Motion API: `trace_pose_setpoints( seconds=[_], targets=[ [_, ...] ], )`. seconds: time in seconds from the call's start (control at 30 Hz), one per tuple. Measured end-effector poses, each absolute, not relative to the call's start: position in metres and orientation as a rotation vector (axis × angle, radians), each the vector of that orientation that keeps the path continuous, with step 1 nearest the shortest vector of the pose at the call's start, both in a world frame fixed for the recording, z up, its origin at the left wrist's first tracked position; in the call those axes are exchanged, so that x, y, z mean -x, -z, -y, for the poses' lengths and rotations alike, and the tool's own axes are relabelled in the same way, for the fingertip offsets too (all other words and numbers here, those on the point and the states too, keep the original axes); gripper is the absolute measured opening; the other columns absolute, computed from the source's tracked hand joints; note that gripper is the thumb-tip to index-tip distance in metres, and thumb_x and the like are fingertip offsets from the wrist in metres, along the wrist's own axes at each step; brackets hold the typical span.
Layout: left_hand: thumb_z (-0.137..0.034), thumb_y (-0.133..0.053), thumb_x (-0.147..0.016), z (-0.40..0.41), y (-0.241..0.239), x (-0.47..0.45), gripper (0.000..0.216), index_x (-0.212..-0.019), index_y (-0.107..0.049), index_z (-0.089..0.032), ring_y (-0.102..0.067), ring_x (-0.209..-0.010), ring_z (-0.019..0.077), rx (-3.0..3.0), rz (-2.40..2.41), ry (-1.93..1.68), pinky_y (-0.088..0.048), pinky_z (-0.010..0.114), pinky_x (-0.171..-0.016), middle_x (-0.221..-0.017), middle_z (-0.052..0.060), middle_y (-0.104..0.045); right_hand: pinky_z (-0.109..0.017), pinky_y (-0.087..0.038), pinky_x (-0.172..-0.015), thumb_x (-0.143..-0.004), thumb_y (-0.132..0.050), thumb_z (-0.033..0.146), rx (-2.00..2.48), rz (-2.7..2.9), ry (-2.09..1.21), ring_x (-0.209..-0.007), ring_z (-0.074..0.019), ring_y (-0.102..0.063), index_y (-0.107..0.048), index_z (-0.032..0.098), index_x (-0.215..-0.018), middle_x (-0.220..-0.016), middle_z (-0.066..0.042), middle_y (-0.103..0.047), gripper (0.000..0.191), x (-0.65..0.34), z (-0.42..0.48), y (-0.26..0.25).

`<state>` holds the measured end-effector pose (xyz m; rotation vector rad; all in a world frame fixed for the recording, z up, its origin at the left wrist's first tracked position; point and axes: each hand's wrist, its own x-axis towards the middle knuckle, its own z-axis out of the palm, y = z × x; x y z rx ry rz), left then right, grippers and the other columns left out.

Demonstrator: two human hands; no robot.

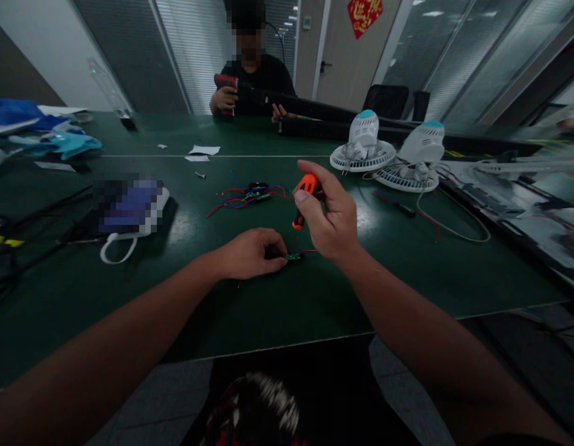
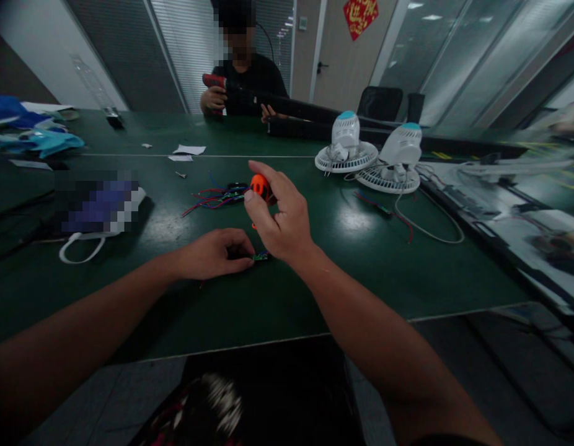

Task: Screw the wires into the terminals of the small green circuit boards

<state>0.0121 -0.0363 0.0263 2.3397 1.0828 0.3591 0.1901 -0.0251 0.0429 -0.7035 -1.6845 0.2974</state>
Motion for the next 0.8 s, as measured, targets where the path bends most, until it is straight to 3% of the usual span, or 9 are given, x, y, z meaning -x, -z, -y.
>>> trace_pose_setpoints(
  seconds=[0.13,0.33,0.53,0.8],
  targets=[
    [-0.032,-0.061,-0.079,0.0358,-0.0269,-0.0124,0.018,-0.089,-0.066,-0.018,-0.058,-0.07,0.0131,-2.341,-1.096,-0.353,-0.044,0.026,-0.066,-0.078,0.0,-0.063,-0.035,-0.055,-0.074,-0.089,-0.054,0.03,0.674,1.644,-0.307,-0.078,-0.0146,-0.059,-0.046,0.028,-0.13,-0.097,-0.002,-0.063,0.042,-0.1876,0.0247,-0.0416],
    [-0.033,-0.061,-0.08,0.0357,-0.0264,-0.0122,0.018,-0.09,-0.065,-0.018,-0.059,-0.071,0.0138,-2.344,-1.094,-0.352,-0.045,0.026,-0.066,-0.079,0.0,-0.064,-0.035,-0.053,-0.074,-0.092,-0.055,0.027,0.612,1.68,-0.284,-0.084,-0.0149,-0.061,-0.055,0.027,-0.116,-0.105,-0.002,-0.064,0.024,-0.1877,0.0279,-0.0435],
    [-0.033,-0.061,-0.08,0.036,-0.0261,-0.0122,0.018,-0.089,-0.065,-0.018,-0.06,-0.073,0.0147,-2.357,-1.095,-0.358,-0.045,0.027,-0.068,-0.08,0.0,-0.064,-0.031,-0.051,-0.069,-0.084,-0.069,0.033,0.612,1.603,-0.245,-0.082,-0.0127,-0.059,-0.059,0.026,-0.106,-0.098,0.0,-0.058,0.025,-0.1855,0.0273,-0.0453],
    [-0.033,-0.061,-0.08,0.0356,-0.0268,-0.0124,0.019,-0.089,-0.065,-0.017,-0.059,-0.071,0.0141,-2.344,-1.104,-0.346,-0.046,0.027,-0.067,-0.079,0.0,-0.064,-0.031,-0.052,-0.071,-0.088,-0.064,0.035,0.665,1.66,-0.23,-0.079,-0.0119,-0.059,-0.057,0.027,-0.113,-0.098,0.0,-0.06,0.028,-0.1864,0.0251,-0.0433]
  ],
)
